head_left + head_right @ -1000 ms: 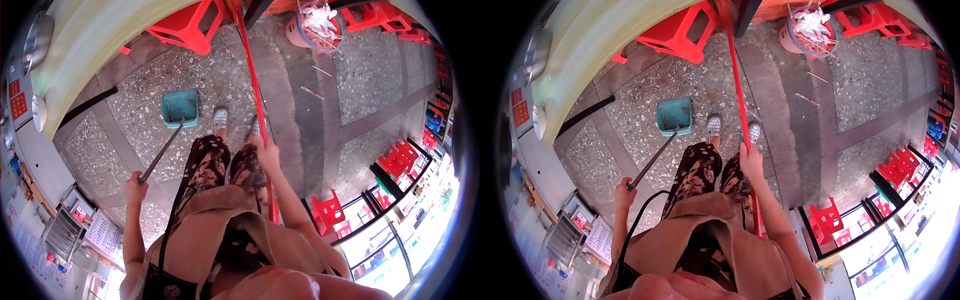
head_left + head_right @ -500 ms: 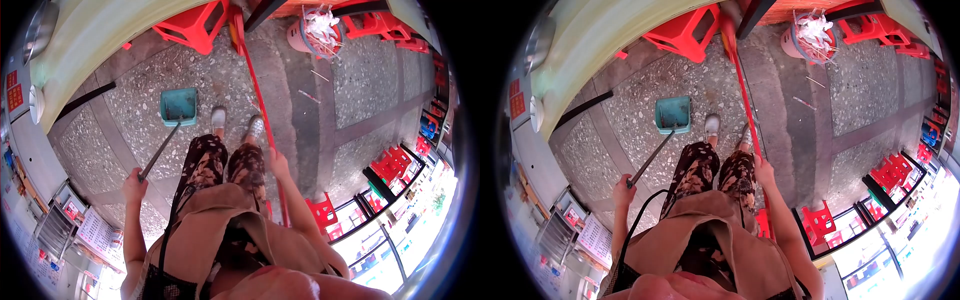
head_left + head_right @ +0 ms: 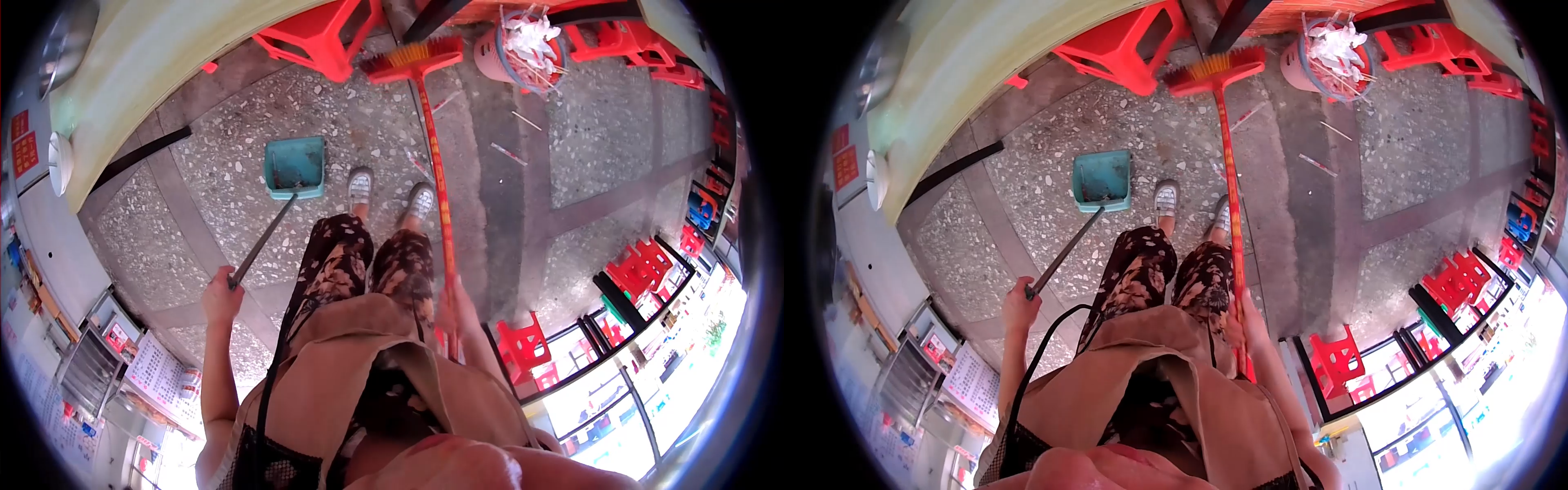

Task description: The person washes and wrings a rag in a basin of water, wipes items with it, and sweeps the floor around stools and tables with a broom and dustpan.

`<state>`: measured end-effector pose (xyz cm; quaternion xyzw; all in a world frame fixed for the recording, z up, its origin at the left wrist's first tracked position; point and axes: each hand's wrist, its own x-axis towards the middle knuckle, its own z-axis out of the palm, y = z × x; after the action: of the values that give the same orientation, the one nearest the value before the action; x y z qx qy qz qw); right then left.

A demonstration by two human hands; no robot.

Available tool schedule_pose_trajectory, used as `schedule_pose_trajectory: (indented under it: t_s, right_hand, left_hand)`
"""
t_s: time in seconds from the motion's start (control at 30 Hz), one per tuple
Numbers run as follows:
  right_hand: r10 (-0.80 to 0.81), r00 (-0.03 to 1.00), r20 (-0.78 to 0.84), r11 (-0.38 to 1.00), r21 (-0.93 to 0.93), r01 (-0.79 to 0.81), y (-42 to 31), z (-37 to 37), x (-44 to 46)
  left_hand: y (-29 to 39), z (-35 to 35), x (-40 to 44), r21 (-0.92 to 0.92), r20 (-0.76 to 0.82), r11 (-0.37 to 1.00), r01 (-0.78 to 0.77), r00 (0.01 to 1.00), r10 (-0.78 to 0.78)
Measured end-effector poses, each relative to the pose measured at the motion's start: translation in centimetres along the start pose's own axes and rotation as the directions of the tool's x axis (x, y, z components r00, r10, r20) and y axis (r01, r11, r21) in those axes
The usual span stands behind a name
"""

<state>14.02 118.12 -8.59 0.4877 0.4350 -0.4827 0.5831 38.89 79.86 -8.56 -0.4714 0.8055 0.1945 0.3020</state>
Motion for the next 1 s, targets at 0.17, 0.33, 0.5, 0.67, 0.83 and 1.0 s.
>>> schedule_pose_trajectory:
  t_s: [0.17,0.33,0.5,0.67,0.83,1.0]
  right_hand:
    - [-0.029,0.953,0.301,0.991,0.134,-0.012,-4.3,2.9,8.5]
    - [-0.049,0.985,0.167,0.984,0.177,0.018,-2.6,-0.6,7.4]
    - [-0.057,0.992,-0.11,0.975,0.206,0.079,-0.8,-4.9,1.0]
    - [-0.15,0.988,-0.031,0.985,-0.086,0.147,3.6,-10.7,-6.5]
    - [-0.537,0.817,-0.21,0.625,-0.75,0.218,3.7,-14.6,-6.1]
    - [-0.427,0.898,-0.106,0.544,-0.824,0.161,1.6,-15.8,-5.8]
  left_hand:
    - [-0.1,0.0,-0.2,0.026,0.009,1.0,0.003,1.0,-0.003]
    - [0.0,-0.1,-0.1,0.024,0.052,0.999,0.036,0.998,-0.037]
    - [0.2,0.0,0.5,0.046,0.014,0.999,-0.001,1.0,0.0]
    - [-1.3,0.9,0.6,0.03,0.006,0.999,-0.033,0.999,0.033]
    - [-4.8,2.3,0.1,-0.387,0.105,0.912,0.139,0.989,-0.106]
    - [-2.8,3.0,-0.5,-0.374,0.405,0.853,0.363,0.892,-0.202]
